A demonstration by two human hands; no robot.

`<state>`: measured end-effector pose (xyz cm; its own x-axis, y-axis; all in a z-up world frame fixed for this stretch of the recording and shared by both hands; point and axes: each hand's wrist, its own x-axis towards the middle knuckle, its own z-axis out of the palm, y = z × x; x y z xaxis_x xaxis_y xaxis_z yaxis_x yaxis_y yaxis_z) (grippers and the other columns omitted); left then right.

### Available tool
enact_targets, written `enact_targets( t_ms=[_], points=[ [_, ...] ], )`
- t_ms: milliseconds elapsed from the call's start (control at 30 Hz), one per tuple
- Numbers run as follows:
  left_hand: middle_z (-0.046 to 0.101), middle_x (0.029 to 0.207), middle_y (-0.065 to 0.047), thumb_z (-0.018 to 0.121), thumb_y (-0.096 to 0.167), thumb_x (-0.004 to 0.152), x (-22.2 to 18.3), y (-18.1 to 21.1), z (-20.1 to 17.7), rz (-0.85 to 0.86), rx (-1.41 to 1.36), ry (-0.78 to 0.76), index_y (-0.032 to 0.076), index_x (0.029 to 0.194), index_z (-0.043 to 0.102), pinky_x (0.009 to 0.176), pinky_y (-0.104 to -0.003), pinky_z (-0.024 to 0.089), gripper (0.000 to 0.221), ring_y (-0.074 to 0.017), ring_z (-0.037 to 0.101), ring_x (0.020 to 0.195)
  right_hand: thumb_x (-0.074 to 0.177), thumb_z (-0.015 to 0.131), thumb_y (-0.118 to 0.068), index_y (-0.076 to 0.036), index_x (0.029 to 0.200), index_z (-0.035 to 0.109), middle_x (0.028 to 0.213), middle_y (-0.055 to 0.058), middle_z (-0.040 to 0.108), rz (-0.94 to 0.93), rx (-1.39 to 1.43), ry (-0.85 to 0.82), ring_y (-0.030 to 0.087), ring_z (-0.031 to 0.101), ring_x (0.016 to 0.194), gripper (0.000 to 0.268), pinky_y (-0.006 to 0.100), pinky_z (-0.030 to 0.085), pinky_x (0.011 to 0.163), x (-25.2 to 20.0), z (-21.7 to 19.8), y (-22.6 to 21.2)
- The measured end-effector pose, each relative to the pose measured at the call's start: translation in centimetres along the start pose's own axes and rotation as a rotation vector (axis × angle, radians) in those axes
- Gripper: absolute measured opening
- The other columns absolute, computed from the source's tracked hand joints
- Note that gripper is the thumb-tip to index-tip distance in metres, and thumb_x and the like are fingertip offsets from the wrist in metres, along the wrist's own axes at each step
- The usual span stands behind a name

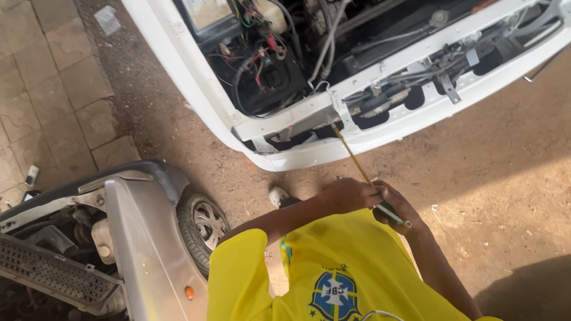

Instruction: The person works on a car engine by using a wrench to tighten bolts on various components and later uses a screwdriver to adjust parts near the air intake.

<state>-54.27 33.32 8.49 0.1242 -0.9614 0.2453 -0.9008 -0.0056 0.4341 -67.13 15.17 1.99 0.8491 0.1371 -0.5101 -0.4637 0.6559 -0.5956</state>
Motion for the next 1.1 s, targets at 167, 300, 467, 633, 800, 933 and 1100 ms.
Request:
enact_targets(
  t_ms=[167, 300, 467, 633, 800, 933, 1100],
  points=[
    [0.074, 0.128, 0.001, 0.072, 0.025, 0.09, 2.3, -0.8, 0.4, -0.172, -0.351, 0.147, 0.014, 0.12, 0.073, 0.064, -0.033, 0.061, 0.031, -0.0207, 0.076, 0.072, 0.097, 0.067, -0.03, -0.001, 0.134, 0.052, 0.082, 0.003, 0.059, -0.21, -0.009, 0.101, 0.005, 0.051, 0.052, 0.049, 0.019, 0.041, 0.042, -3.2, -4.8, -1.7],
    [0.079, 0.091, -0.001, 0.078, 0.029, 0.091, -3.1, -8.2, 2.0, -0.683, -0.794, 0.42, 0.011, 0.11, 0.077, 0.066, -0.028, 0.063, 0.026, -0.0133, 0.074, 0.072, 0.097, 0.068, -0.02, 0.0, 0.128, 0.055, 0.073, 0.004, 0.057, -0.345, -0.131, 0.284, 0.008, 0.05, 0.048, 0.04, 0.022, 0.039, 0.037, -3.4, -7.5, -4.8],
    [0.065, 0.07, -0.004, 0.068, 0.019, 0.104, -15.5, -24.0, -1.0, -1.245, -0.265, 1.296, 0.002, 0.11, 0.08, 0.052, -0.028, 0.035, 0.023, -0.0091, 0.049, 0.056, 0.098, 0.065, -0.008, -0.001, 0.129, 0.056, 0.077, 0.002, 0.059, -0.382, -0.168, 0.516, 0.006, 0.053, 0.058, 0.032, 0.024, 0.042, 0.045, -3.3, -8.3, -10.3],
    [0.074, 0.099, -0.015, 0.072, 0.01, 0.097, -21.5, -33.9, -7.0, -1.375, 0.572, 1.276, 0.0, 0.105, 0.076, 0.071, -0.042, 0.061, 0.014, -0.0273, 0.074, 0.084, 0.097, 0.065, -0.005, -0.001, 0.129, 0.057, 0.078, 0.001, 0.06, -0.401, -0.287, 0.522, 0.005, 0.053, 0.06, 0.033, 0.023, 0.04, 0.046, -0.1, -7.9, -15.1],
    [0.068, 0.099, -0.012, 0.074, 0.012, 0.089, -17.9, -36.4, -11.4, -1.779, 0.643, 1.184, 0.005, 0.096, 0.079, 0.069, -0.047, 0.056, 0.011, -0.0317, 0.068, 0.087, 0.096, 0.068, -0.008, -0.001, 0.128, 0.063, 0.072, 0.001, 0.056, -0.359, -0.485, 0.436, 0.007, 0.05, 0.054, 0.033, 0.023, 0.038, 0.045, 4.4, -7.0, -20.1],
    [0.07, 0.093, -0.011, 0.075, 0.016, 0.086, -15.1, -36.9, -12.4, -1.824, 0.856, 0.94, 0.007, 0.092, 0.079, 0.08, -0.048, 0.052, 0.011, -0.0311, 0.067, 0.09, 0.093, 0.068, -0.007, -0.001, 0.127, 0.062, 0.072, 0.002, 0.059, -0.311, -0.569, 0.466, 0.007, 0.052, 0.053, 0.036, 0.023, 0.039, 0.045, 6.2, -5.9, -23.6],
    [0.07, 0.094, -0.013, 0.075, 0.012, 0.09, -15.2, -37.8, -11.0, -1.733, 1.009, 0.952, 0.005, 0.085, 0.075, 0.078, -0.046, 0.052, 0.009, -0.032, 0.066, 0.09, 0.095, 0.068, -0.008, 0.001, 0.129, 0.062, 0.075, 0.001, 0.058, -0.297, -0.554, 0.488, 0.006, 0.049, 0.053, 0.036, 0.023, 0.035, 0.044, 7.7, -6.2, -26.0]
  ],
)
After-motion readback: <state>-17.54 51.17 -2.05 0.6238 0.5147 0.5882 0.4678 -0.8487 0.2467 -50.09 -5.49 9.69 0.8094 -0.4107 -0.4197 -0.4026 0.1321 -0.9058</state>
